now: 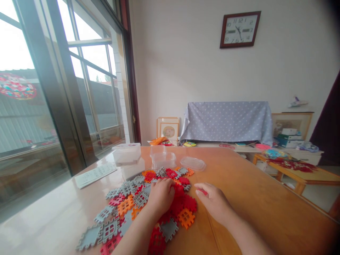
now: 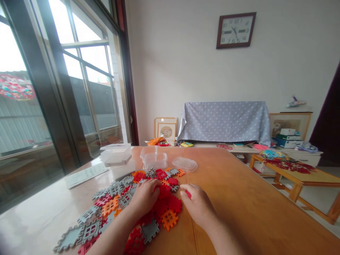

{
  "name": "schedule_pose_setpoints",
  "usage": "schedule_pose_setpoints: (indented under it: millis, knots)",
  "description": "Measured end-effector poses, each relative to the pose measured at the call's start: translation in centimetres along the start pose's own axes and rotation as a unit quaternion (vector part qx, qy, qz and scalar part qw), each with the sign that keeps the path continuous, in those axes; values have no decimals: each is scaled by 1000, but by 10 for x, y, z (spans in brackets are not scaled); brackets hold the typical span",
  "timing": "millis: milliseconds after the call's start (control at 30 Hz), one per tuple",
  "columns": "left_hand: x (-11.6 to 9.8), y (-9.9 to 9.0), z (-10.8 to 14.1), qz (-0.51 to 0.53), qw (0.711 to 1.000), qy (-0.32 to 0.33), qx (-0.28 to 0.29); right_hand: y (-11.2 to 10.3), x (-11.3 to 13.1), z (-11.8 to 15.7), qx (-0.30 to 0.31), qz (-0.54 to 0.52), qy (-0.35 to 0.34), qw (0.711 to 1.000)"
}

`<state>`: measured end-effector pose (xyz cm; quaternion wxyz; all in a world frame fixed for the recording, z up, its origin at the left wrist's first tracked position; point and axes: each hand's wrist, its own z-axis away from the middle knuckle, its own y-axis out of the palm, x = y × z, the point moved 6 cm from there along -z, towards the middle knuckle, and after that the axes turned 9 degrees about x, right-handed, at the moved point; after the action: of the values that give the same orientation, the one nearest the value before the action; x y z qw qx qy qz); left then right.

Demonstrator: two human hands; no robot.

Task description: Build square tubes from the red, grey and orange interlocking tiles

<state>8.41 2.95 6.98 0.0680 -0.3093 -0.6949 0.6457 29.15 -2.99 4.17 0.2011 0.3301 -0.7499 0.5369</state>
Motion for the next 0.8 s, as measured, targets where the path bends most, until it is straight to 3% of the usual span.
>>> schedule_pose_setpoints:
  millis: [100, 233, 367, 467, 600, 733, 800]
  knots:
    - [1, -6, -1, 37, 998, 14, -41, 1, 2, 0, -7, -29, 3, 1000]
    - [-14, -11, 5, 122, 983, 115, -70, 6, 1, 1, -3, -157, 44, 987]
    - [-44, -9, 17, 208, 954, 213, -39, 13, 8, 4, 56, -293, 90, 950]
    - [-57, -6, 21, 277, 932, 231, -23, 15, 16, 5, 107, -326, 87, 935]
    - [-49, 3, 14, 440, 884, 156, -10, 12, 10, 3, 75, -339, 68, 935]
    - [-36, 27, 7, 641, 764, 24, 68, 15, 7, 2, 59, -281, 55, 956]
    - [-35, 35, 6, 685, 723, -7, 88, 17, 12, 2, 64, -248, 37, 966]
